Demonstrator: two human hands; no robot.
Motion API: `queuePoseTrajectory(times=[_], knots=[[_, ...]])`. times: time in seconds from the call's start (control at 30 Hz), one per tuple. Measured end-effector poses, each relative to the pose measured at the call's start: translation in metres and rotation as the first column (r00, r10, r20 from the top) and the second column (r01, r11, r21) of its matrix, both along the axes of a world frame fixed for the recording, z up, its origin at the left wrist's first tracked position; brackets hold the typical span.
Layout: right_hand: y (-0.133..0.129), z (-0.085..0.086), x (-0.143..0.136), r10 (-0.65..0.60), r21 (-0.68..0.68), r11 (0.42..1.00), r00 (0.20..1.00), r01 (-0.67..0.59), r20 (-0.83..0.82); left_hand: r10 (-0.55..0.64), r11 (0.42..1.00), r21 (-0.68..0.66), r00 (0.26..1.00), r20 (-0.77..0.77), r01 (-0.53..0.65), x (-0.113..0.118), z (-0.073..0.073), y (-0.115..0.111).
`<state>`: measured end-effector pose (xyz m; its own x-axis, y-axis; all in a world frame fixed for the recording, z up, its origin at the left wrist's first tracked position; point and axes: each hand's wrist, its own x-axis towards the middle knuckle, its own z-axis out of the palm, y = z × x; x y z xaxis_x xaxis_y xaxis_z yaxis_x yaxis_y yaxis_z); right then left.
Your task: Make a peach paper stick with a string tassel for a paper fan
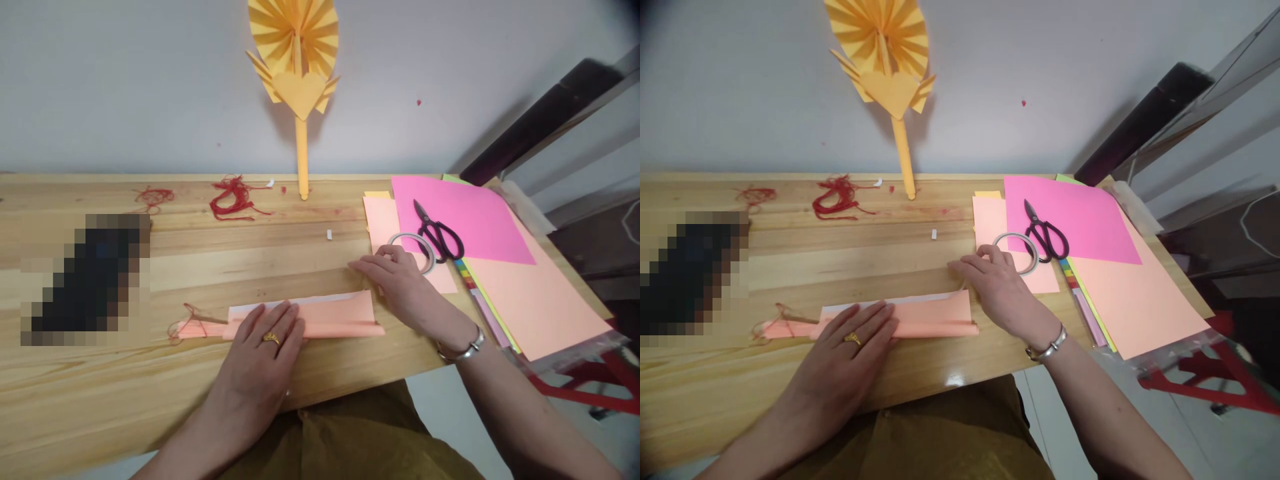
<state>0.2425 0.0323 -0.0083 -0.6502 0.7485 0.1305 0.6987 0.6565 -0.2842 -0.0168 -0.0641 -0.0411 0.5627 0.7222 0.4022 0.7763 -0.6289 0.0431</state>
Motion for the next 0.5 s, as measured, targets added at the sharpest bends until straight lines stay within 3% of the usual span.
queuePoseTrajectory(times=[0.37,0.5], knots=[[0.002,0.021,0.002,-0.034,-0.072,0.997,0.999,0.034,0.007,0.035,0.999,-0.017,0.999,0.000,-0.035,0.001,0.000,-0.003],[-0.004,0.025,-0.001,-0.106,-0.023,0.994,0.994,0.106,-0.009,0.038,0.999,-0.023,0.999,-0.004,-0.038,0.003,0.002,-0.003]])
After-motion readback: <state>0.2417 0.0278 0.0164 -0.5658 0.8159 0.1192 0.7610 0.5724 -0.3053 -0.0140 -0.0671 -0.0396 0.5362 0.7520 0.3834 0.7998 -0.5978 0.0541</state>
